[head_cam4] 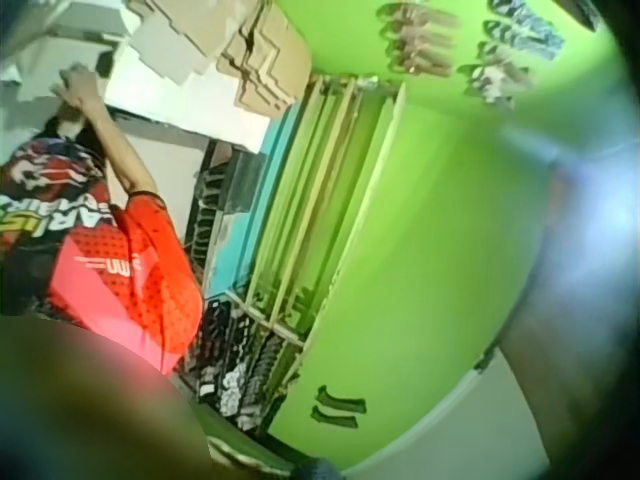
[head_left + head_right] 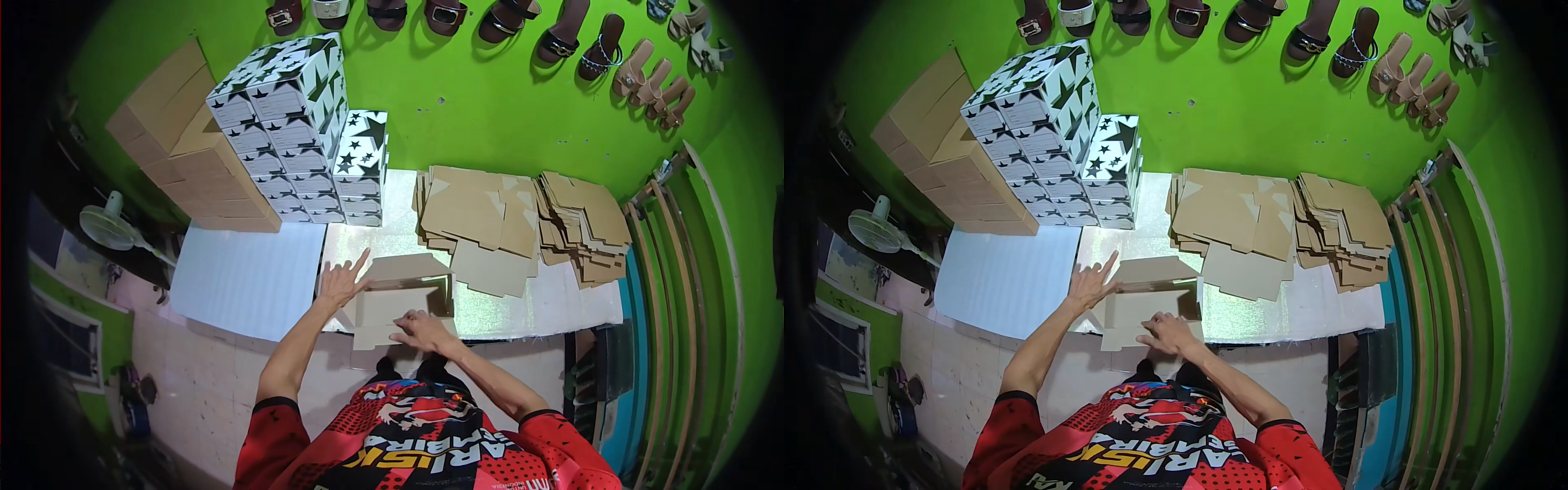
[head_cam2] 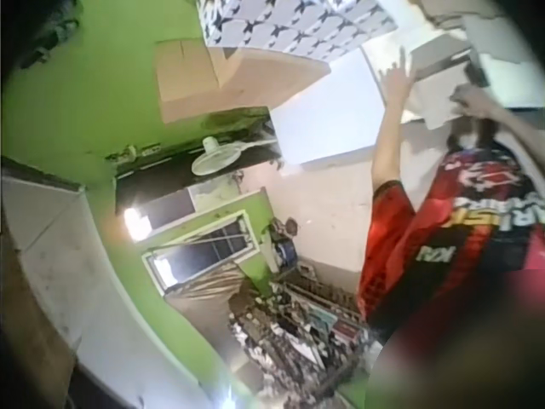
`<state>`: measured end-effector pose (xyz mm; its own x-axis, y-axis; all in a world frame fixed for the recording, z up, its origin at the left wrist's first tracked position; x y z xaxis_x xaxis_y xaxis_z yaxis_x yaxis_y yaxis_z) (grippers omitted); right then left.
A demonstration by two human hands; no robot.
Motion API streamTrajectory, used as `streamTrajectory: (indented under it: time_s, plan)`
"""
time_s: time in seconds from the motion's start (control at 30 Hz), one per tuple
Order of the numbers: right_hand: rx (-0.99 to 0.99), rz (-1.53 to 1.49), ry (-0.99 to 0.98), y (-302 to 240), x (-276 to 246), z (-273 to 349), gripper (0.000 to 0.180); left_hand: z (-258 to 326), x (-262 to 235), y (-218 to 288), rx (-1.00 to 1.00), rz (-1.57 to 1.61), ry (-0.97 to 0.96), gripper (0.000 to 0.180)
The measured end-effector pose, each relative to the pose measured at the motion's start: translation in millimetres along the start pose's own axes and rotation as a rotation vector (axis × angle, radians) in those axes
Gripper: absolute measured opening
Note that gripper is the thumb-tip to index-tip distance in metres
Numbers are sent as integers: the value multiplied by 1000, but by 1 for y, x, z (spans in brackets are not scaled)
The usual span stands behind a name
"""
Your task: Assembling and folding cardboard shoe boxes.
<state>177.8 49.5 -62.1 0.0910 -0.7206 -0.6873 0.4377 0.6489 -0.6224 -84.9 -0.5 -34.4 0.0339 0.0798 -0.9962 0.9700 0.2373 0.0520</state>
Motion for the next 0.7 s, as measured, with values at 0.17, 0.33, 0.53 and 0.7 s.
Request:
streamTrajectory:
  time_s: [0.17,0.33,0.53,0.7]
  plan:
    - [-90,441,639,1,-65,10,98,7,12,3,-21,10,-236,72]
    - [109,466,536,56,-69,18,111,-8,-8,22,-73,-53,42,76]
    - [128,429,464,55,-79,3,119,-3,17,36,-10,-91,248,63]
    - [111,357,480,58,-83,5,116,7,32,40,-175,166,87,59]
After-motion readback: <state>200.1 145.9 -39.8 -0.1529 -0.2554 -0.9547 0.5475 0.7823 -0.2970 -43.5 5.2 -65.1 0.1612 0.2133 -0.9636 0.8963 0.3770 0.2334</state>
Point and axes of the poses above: each hand's wrist, its own z-axis away from the middle knuckle, its own x-axis out of the palm, y = z × x, the point moved 3 cm from there along -z, towards the middle knuckle, and after that the axes turned 4 degrees about -x, right-handed, at the moved point
